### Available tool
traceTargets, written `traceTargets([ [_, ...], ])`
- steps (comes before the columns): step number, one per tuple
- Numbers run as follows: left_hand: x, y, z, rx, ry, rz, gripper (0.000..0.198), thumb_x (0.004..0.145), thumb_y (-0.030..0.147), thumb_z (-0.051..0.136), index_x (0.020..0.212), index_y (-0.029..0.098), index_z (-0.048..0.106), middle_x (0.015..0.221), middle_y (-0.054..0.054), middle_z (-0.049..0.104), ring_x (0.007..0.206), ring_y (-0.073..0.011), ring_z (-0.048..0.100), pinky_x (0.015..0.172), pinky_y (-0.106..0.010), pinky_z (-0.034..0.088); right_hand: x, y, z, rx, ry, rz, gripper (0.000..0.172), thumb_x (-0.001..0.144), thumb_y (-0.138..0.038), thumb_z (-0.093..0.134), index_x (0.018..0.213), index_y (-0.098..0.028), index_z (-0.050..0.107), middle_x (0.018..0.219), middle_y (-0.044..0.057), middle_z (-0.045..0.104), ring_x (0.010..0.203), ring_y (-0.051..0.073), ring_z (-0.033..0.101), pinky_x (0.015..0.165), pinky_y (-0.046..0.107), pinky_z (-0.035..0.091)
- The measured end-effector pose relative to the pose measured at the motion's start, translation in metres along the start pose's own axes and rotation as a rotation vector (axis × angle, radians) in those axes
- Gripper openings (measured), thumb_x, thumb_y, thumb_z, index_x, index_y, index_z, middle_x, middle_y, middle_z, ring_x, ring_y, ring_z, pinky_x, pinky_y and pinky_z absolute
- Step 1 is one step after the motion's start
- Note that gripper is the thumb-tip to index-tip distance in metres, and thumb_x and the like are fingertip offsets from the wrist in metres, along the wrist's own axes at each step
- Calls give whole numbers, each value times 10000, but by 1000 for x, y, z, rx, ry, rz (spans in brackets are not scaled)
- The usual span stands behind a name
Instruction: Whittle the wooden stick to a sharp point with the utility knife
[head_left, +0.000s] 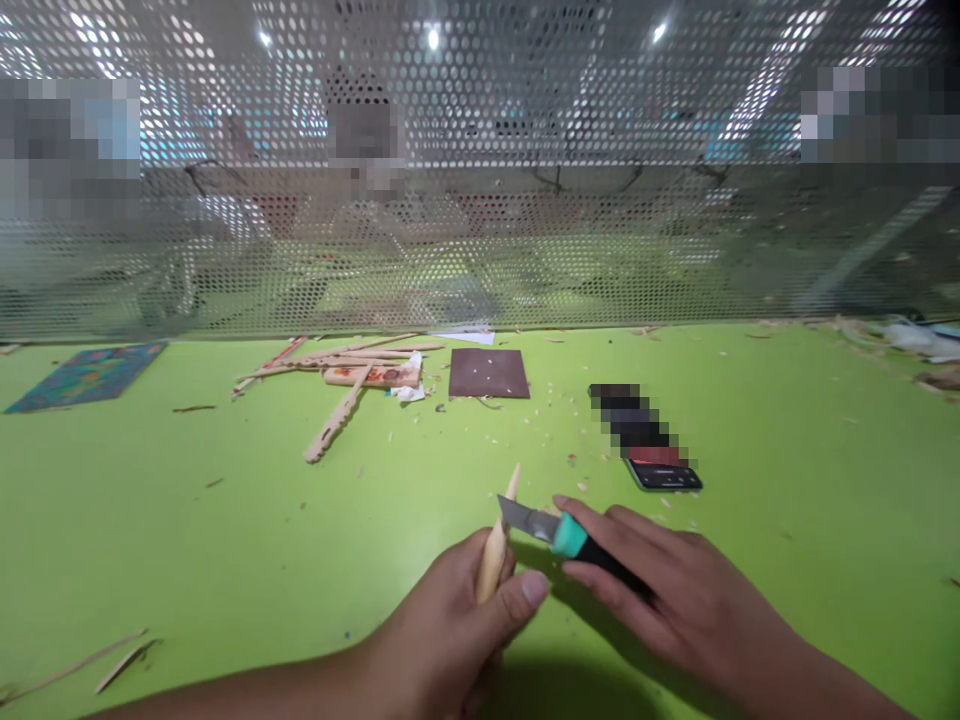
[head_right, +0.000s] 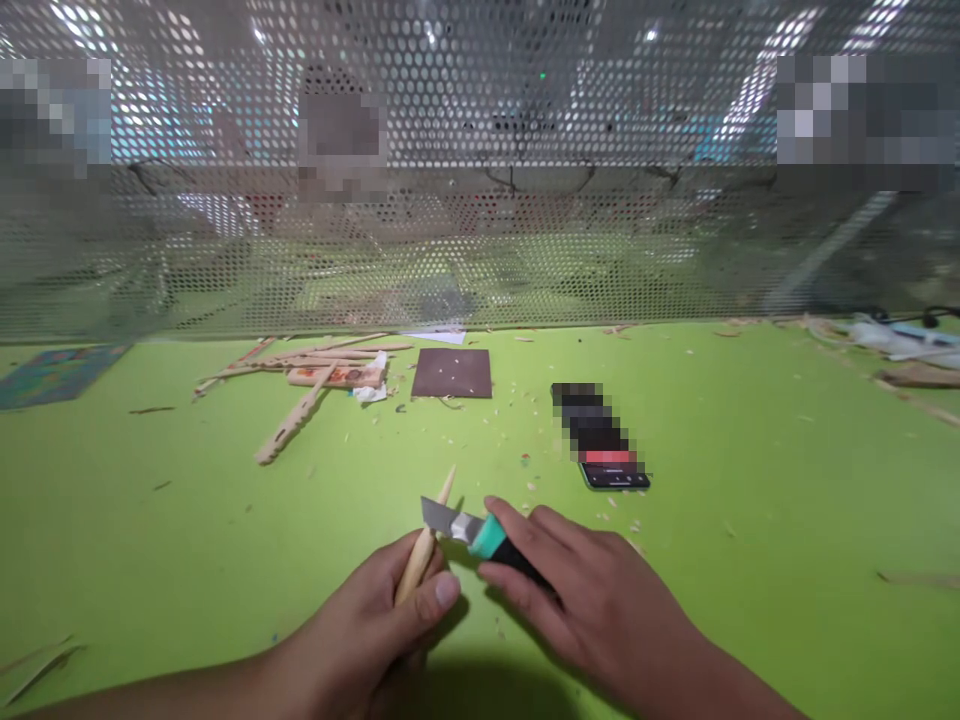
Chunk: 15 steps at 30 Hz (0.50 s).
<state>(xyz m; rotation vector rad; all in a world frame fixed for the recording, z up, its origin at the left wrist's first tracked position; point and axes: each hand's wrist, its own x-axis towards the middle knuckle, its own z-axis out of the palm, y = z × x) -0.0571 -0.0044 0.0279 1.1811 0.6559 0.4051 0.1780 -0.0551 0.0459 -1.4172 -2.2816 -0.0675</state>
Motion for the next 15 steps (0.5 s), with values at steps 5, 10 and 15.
traceTargets([
  [5, -1, 8, -1, -71, -53, -31, 444, 959, 597, 648, 1055, 178, 538, 696, 76, 406, 527, -62, 354, 459, -176, 320, 0, 8, 1, 81, -85, 34, 424, 1120, -437, 374, 1385, -176, 576, 991, 89, 779, 773, 202, 773, 641, 329, 629],
  [10, 0, 8, -3, -133, -92, -102, 452, 938, 621, 660, 1011, 199, 515, 601, 110, 399, 387, -40, 314, 354, -155, 330, 1, 5, 3, 197, -142, 50, 400, 1114, -402, 385, 1382, -197, 598, 1081, 108, 782, 886, 212, 774, 741, 344, 635],
  [15, 3, 10, -6, -136, -131, -125, 460, 846, 581, 785, 924, 184, 567, 598, 88, 448, 404, -48, 381, 374, -172, 320, 1, -3, 3, 273, -268, 22, 462, 1109, -498, 355, 1314, -208, 652, 1000, 85, 781, 787, 208, 762, 648, 330, 631],
])
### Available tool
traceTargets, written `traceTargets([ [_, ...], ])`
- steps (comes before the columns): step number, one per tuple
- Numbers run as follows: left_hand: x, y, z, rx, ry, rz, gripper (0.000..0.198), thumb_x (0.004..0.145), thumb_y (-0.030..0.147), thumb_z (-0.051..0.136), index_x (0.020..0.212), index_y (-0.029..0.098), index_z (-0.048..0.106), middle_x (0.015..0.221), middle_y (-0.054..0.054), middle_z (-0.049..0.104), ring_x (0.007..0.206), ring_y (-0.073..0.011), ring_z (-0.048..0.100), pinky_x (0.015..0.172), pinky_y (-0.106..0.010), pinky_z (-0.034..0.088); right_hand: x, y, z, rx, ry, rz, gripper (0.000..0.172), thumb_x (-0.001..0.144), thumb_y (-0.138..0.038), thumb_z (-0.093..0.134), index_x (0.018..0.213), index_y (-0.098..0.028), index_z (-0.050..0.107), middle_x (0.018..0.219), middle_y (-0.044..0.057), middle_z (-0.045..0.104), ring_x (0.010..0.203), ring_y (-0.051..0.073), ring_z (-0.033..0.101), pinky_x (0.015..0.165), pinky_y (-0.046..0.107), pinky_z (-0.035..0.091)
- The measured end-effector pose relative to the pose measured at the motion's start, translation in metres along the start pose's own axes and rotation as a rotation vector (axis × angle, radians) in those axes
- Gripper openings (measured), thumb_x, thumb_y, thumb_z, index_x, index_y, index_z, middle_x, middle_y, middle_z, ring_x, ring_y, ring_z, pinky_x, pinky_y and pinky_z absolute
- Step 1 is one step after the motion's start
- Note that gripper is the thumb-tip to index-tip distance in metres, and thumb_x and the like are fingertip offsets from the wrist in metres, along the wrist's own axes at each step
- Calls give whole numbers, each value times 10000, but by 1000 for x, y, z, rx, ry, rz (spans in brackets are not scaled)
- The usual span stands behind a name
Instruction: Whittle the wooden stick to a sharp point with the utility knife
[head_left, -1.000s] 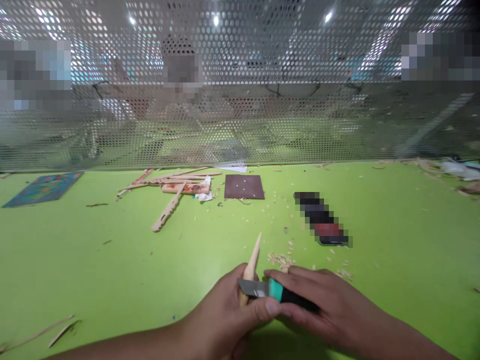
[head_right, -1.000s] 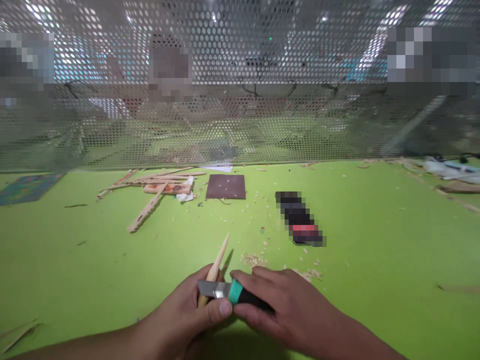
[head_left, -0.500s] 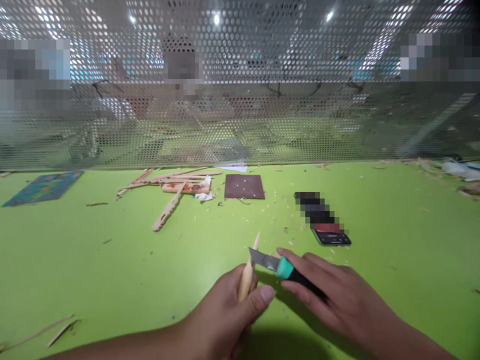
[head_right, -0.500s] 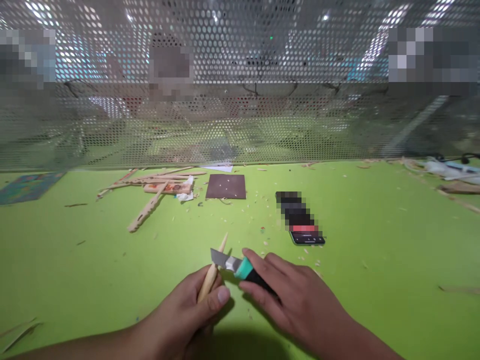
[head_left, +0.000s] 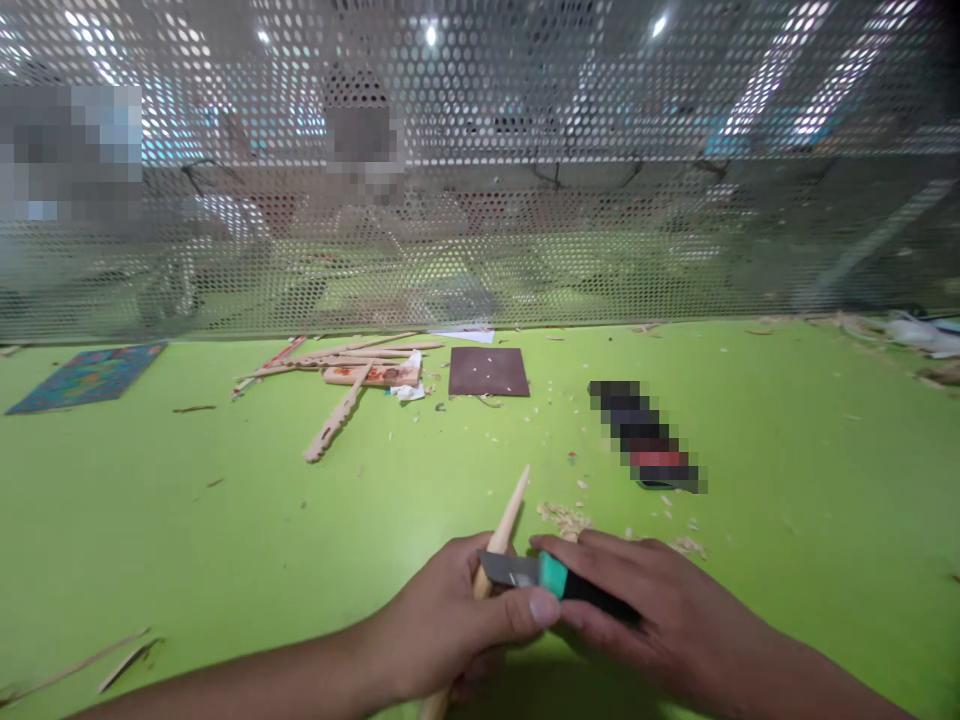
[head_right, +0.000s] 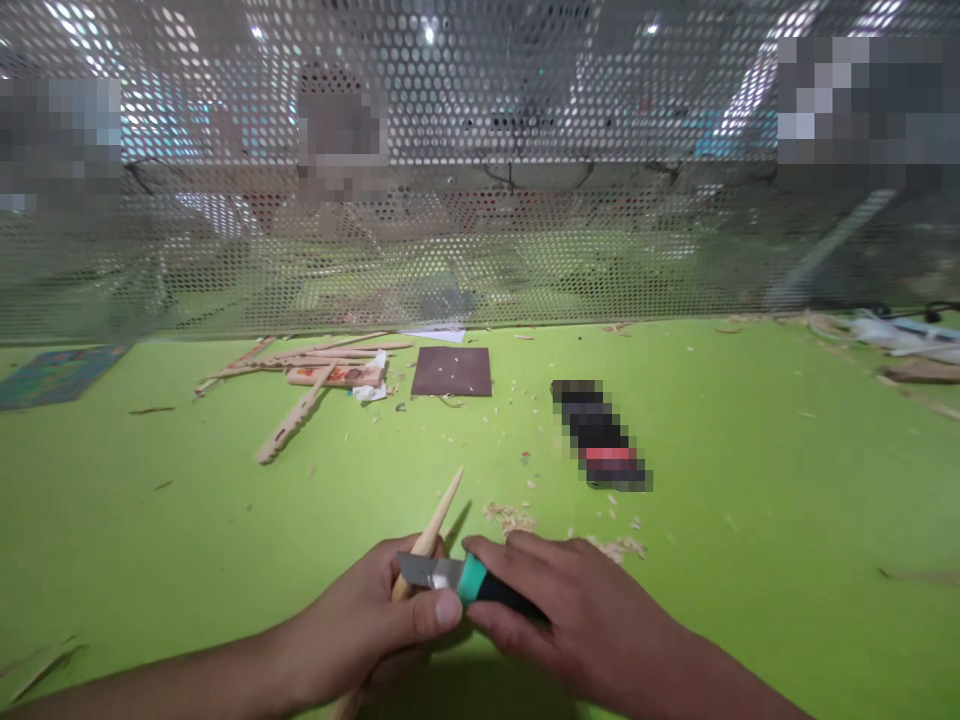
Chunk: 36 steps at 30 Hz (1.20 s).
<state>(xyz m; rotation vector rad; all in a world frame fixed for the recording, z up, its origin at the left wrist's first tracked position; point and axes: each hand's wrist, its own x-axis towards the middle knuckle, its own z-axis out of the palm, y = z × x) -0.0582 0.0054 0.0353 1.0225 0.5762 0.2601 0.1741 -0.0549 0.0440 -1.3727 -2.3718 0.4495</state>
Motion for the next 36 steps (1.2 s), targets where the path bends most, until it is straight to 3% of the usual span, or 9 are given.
traceTargets([
  [4, 0, 3, 0, 24, 9, -16, 483, 811, 604, 806, 877, 166, 615, 562, 80, 446, 396, -57, 376, 366, -188, 299, -2, -4, 5, -77, 2, -9, 528, 1114, -516, 308, 1327, -175, 650, 955, 90, 777, 743, 214, 761, 602, 338, 623],
  [10, 0, 1, 2, -18, 7, -9, 521, 856, 664, 732, 774, 207, 497, 478, 112, 348, 366, -46, 292, 341, -170, 251, -1, -10, 10, -267, 190, -65, 502, 1127, -461, 303, 1319, -141, 639, 968, 112, 785, 719, 218, 763, 538, 327, 596],
  [14, 1, -5, 2, -120, 28, 3, 480, 925, 651, 659, 844, 224, 456, 497, 130, 361, 348, -37, 272, 338, -160, 275, 0, -8, 3, -293, 288, -19, 467, 1125, -446, 347, 1364, -138, 605, 877, 80, 761, 596, 179, 718, 512, 299, 568],
  [17, 1, -6, 2, -119, 22, 16, 471, 917, 626, 690, 892, 227, 441, 547, 131, 371, 370, -28, 271, 347, -151, 275, -1, -2, -3, -252, 274, 13, 452, 1121, -453, 357, 1384, -179, 602, 916, 80, 770, 670, 185, 749, 579, 294, 594],
  [23, -1, -5, 1, 10, 42, 24, 505, 898, 620, 718, 1061, 182, 527, 638, 101, 419, 433, -35, 317, 371, -154, 292, 1, 1, -8, -31, 62, 38, 384, 1093, -415, 438, 1347, -222, 651, 1112, 94, 795, 930, 221, 782, 785, 322, 637],
  [27, -2, -7, 2, 28, 86, 43, 490, 878, 629, 732, 946, 192, 522, 604, 100, 406, 439, -41, 309, 385, -167, 254, 2, -4, -5, 20, -12, 23, 363, 1077, -416, 474, 1284, -212, 692, 1103, 99, 801, 874, 231, 786, 706, 327, 650],
  [32, 0, -11, 7, 12, 146, 6, 514, 881, 682, 689, 856, 205, 500, 521, 121, 349, 388, -38, 248, 362, -177, 213, -1, -7, 6, -165, 87, 24, 405, 1071, -441, 473, 1308, -200, 697, 1070, 112, 809, 827, 247, 794, 656, 348, 655],
  [36, 1, -16, 9, -39, 164, 36, 475, 951, 666, 607, 963, 202, 508, 533, 125, 342, 407, -51, 242, 361, -167, 238, -2, -7, 7, -266, 210, 29, 494, 1115, -479, 337, 1348, -188, 660, 1024, 114, 804, 706, 212, 777, 586, 318, 629],
])
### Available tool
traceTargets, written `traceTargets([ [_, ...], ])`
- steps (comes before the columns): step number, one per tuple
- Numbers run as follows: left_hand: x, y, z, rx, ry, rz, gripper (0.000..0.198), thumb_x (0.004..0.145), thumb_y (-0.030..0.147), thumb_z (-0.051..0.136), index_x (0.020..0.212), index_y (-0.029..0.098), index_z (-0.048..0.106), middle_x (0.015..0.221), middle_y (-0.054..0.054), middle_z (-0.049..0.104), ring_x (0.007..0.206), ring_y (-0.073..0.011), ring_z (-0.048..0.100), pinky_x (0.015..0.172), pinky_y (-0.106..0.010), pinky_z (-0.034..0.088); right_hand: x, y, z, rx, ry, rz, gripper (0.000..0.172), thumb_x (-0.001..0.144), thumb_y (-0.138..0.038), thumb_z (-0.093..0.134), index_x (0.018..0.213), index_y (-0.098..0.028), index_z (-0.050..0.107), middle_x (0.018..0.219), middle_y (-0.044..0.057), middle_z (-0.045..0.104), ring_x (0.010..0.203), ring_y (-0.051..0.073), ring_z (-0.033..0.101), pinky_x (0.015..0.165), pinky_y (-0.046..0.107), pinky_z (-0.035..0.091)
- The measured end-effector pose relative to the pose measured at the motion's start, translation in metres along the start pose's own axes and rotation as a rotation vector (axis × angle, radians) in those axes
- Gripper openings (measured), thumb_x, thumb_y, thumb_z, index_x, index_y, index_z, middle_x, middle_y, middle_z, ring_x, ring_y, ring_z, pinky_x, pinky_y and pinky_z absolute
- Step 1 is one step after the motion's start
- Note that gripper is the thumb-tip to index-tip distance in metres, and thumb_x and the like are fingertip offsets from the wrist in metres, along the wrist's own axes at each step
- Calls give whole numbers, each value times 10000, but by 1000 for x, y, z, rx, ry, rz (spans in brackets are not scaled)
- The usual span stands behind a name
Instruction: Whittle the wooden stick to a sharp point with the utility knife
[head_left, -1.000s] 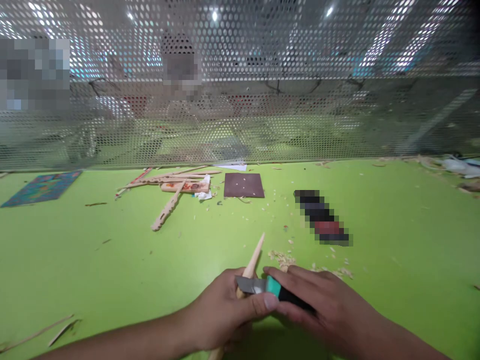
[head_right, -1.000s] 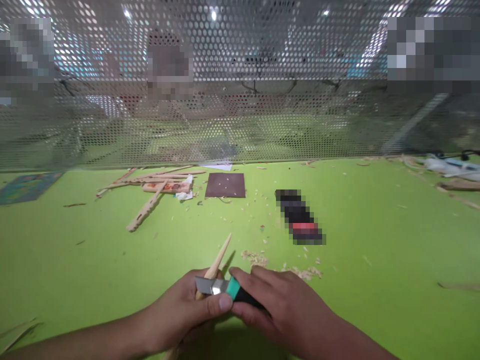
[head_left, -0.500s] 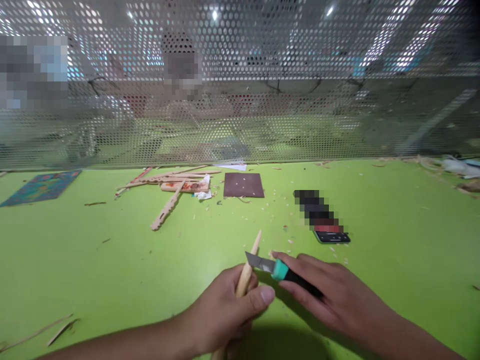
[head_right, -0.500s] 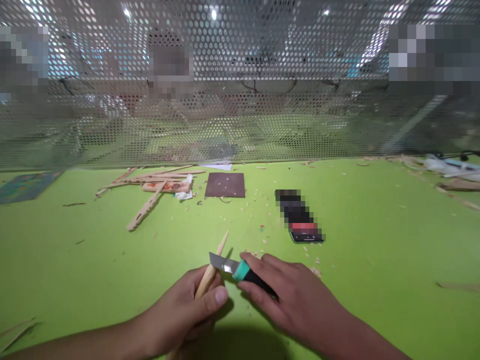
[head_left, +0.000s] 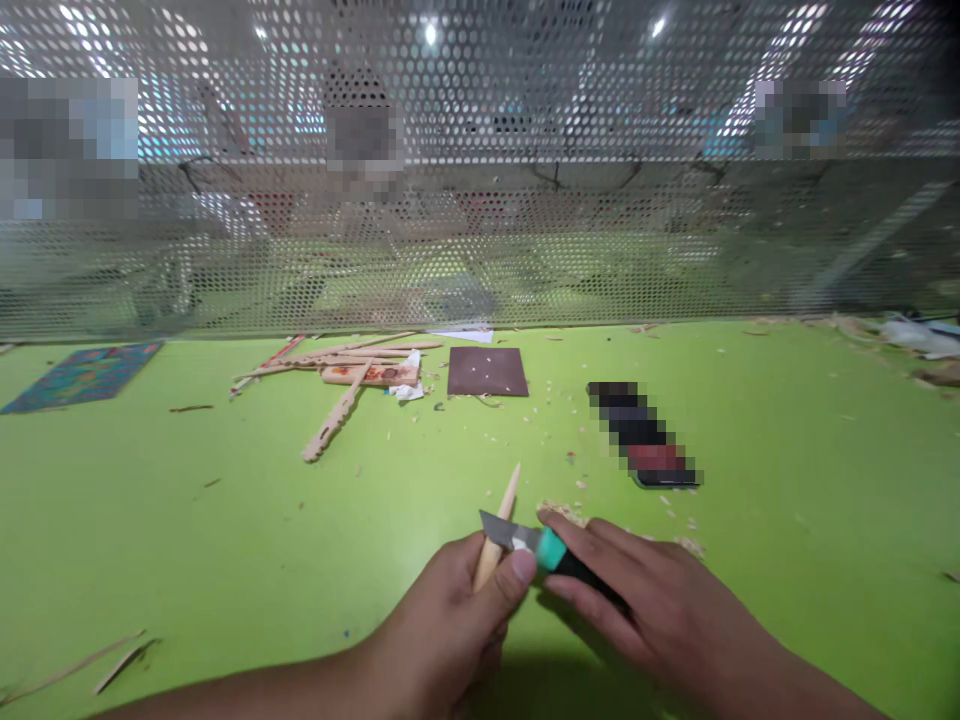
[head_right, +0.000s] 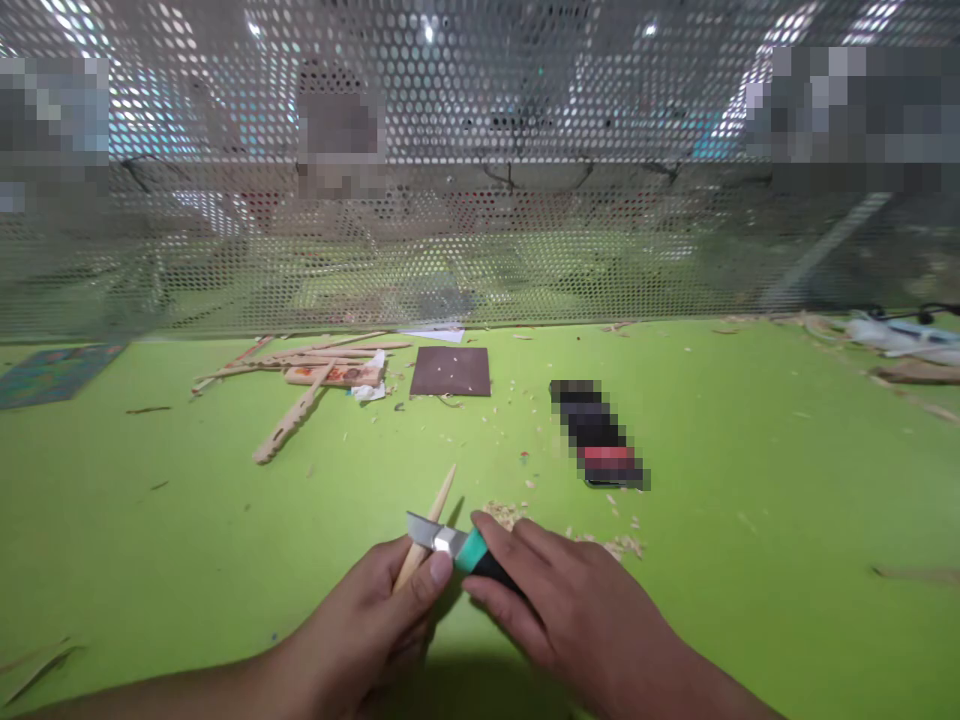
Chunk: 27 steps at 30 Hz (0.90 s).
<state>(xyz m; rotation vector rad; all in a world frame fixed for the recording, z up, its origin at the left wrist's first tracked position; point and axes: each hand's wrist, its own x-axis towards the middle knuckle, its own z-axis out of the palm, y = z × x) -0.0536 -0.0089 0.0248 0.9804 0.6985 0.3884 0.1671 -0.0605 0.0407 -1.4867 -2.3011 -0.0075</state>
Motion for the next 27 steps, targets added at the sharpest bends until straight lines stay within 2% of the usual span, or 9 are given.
traceTargets([
  [3, 0, -1, -1, -98, -36, 27, 432, 980, 617, 602, 1026, 205, 483, 634, 105, 377, 475, -48, 273, 402, -139, 271, 3, 6, -5, 28, 43, 22, 480, 1121, -466, 339, 1367, -168, 624, 937, 97, 784, 685, 191, 758, 588, 296, 610],
  [8, 0, 1, -4, -63, -66, -5, 449, 957, 623, 627, 1018, 225, 428, 719, 82, 479, 428, -49, 425, 395, -170, 427, 6, 19, -11, 128, -28, 39, 441, 1118, -443, 371, 1355, -168, 622, 953, 85, 777, 740, 191, 758, 629, 294, 611],
  [11, 0, 3, -5, -10, -71, -27, 473, 954, 629, 626, 1105, 226, 427, 673, 98, 486, 361, -59, 406, 335, -178, 378, 5, 23, -10, 180, -97, 23, 417, 1114, -422, 391, 1353, -181, 632, 1011, 91, 785, 812, 203, 768, 677, 310, 623],
  [13, -1, 5, -5, 29, -64, -29, 479, 966, 614, 621, 1167, 210, 459, 641, 107, 460, 374, -56, 362, 349, -172, 338, 5, 23, -11, 193, -129, 6, 412, 1112, -410, 395, 1371, -190, 628, 1090, 108, 787, 902, 218, 776, 757, 335, 633],
  [16, -3, 10, -5, 73, -23, 44, 448, 937, 536, 715, 1130, 166, 553, 772, 52, 528, 602, -72, 466, 555, -181, 414, 6, 19, -13, 219, -189, -32, 428, 1110, -442, 393, 1345, -191, 648, 1167, 125, 781, 994, 240, 772, 831, 366, 635],
  [19, -3, 13, -4, 55, -18, 83, 440, 861, 451, 830, 1066, 143, 593, 931, 4, 581, 847, -123, 509, 778, -225, 419, 8, 13, -16, 272, -270, -60, 484, 1110, -511, 351, 1283, -199, 678, 1104, 103, 795, 928, 233, 776, 759, 352, 645],
  [24, -2, 12, -3, 39, -47, 104, 441, 897, 478, 781, 1138, 139, 636, 965, -28, 623, 910, -178, 540, 850, -283, 421, 5, 9, -12, 176, -216, -91, 601, 1117, -541, 242, 1285, -171, 685, 1082, 112, 803, 873, 250, 787, 673, 383, 653],
  [27, -1, 12, -2, 28, -64, 125, 451, 894, 478, 784, 1153, 132, 654, 979, -38, 633, 933, -189, 547, 882, -294, 423, 1, 9, -7, 95, -177, -104, 591, 1120, -525, 254, 1285, -158, 688, 1097, 116, 806, 898, 263, 794, 673, 398, 659],
])
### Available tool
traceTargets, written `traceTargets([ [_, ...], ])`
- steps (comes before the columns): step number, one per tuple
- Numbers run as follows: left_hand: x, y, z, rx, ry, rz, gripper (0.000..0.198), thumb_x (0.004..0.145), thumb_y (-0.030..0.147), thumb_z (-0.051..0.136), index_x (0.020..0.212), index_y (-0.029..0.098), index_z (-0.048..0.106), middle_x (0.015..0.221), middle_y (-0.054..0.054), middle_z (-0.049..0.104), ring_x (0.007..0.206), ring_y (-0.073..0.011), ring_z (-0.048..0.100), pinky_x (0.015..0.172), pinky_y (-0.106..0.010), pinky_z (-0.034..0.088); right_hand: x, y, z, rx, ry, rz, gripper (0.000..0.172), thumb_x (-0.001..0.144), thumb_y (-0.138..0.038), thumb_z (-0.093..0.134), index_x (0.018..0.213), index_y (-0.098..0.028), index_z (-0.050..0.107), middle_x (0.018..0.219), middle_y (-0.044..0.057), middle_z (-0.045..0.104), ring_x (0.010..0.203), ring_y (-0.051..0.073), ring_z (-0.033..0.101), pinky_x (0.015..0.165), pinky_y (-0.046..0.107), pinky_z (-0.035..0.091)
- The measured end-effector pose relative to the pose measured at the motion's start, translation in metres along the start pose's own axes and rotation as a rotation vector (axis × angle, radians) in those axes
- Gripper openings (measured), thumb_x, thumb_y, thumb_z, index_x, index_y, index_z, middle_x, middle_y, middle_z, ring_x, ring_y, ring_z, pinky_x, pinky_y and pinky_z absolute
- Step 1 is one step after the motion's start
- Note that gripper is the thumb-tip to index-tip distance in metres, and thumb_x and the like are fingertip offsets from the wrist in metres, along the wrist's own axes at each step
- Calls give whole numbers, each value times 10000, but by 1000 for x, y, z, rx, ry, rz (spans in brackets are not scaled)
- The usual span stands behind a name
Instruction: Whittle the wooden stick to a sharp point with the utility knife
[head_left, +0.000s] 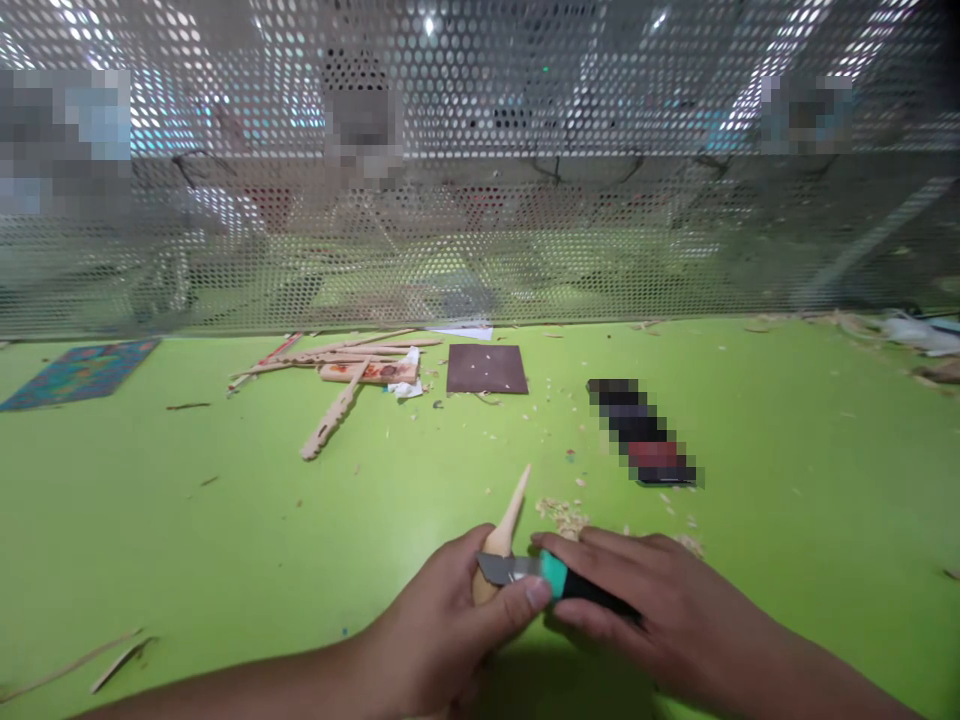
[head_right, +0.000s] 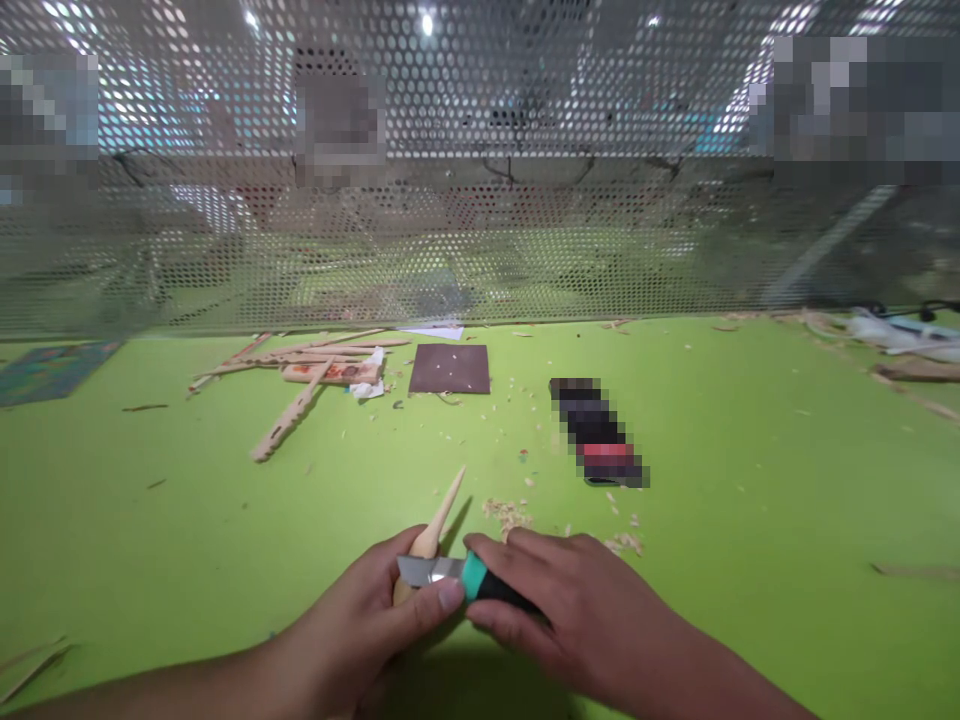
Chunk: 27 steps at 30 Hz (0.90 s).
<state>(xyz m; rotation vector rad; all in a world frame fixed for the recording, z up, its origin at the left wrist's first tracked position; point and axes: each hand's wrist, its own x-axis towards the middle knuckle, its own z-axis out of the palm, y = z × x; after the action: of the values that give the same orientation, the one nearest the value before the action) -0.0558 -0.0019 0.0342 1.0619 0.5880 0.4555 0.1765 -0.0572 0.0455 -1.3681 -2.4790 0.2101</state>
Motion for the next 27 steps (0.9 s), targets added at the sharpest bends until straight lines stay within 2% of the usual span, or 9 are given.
traceTargets([
  [3, 0, -1, 1, 3, 4, 2, 439, 880, 493, 792, 1106, 141, 656, 936, -21, 614, 879, -172, 530, 832, -274, 421, -2, -5, 3, -26, 24, 19, 554, 1125, -502, 273, 1279, -162, 681, 1049, 103, 809, 808, 233, 795, 631, 366, 650],
  [6, -1, -5, 1, 34, 48, -23, 461, 892, 576, 743, 1022, 149, 624, 820, 13, 551, 748, -132, 478, 689, -236, 389, -2, -11, 3, -78, 87, 37, 495, 1129, -466, 297, 1290, -161, 653, 994, 86, 804, 757, 221, 784, 590, 353, 632],
  [8, -2, -9, 1, 70, 130, -95, 496, 910, 646, 677, 937, 160, 583, 676, 59, 440, 602, -98, 377, 544, -219, 295, -2, -14, 4, -132, 140, 37, 455, 1128, -444, 325, 1320, -154, 618, 993, 84, 798, 756, 229, 781, 571, 365, 621],
  [10, -2, -12, 1, 70, 138, -139, 502, 926, 657, 648, 964, 163, 567, 645, 75, 402, 559, -88, 333, 496, -221, 251, -2, -15, 4, -157, 170, 38, 430, 1126, -431, 345, 1347, -151, 586, 990, 80, 791, 739, 226, 775, 556, 364, 607],
  [17, -2, -15, -2, -28, 64, -92, 415, 992, 594, 592, 1030, 188, 521, 686, 68, 454, 516, -64, 362, 435, -169, 304, -3, 2, -2, -148, 240, 87, 429, 1128, -442, 362, 1436, -180, 505, 902, 52, 754, 627, 173, 732, 525, 294, 553],
  [20, -1, -15, -3, -32, 45, -118, 416, 985, 604, 590, 1003, 198, 501, 703, 62, 496, 464, -64, 413, 402, -175, 391, -4, 13, -3, -104, 247, 112, 413, 1124, -433, 383, 1425, -182, 517, 912, 55, 757, 640, 173, 733, 558, 292, 567],
  [22, -1, -12, -3, 5, 25, -146, 433, 968, 610, 612, 1031, 195, 505, 717, 56, 520, 444, -71, 440, 389, -197, 422, -3, 18, -3, -69, 211, 111, 405, 1123, -434, 386, 1416, -192, 525, 926, 54, 762, 671, 182, 745, 581, 302, 583],
  [24, -2, -8, -3, 48, 38, -146, 460, 961, 619, 618, 1073, 185, 515, 706, 59, 502, 459, -72, 423, 395, -190, 391, -2, 19, -3, -22, 155, 104, 404, 1122, -442, 381, 1408, -204, 536, 953, 54, 771, 719, 190, 759, 608, 312, 603],
  [27, -2, -1, -3, 102, 52, -88, 471, 954, 587, 656, 1128, 162, 550, 744, 49, 473, 595, -83, 413, 496, -183, 356, -1, 15, -4, 50, 83, 97, 403, 1123, -435, 369, 1401, -212, 557, 1077, 79, 788, 858, 202, 781, 710, 329, 635],
])
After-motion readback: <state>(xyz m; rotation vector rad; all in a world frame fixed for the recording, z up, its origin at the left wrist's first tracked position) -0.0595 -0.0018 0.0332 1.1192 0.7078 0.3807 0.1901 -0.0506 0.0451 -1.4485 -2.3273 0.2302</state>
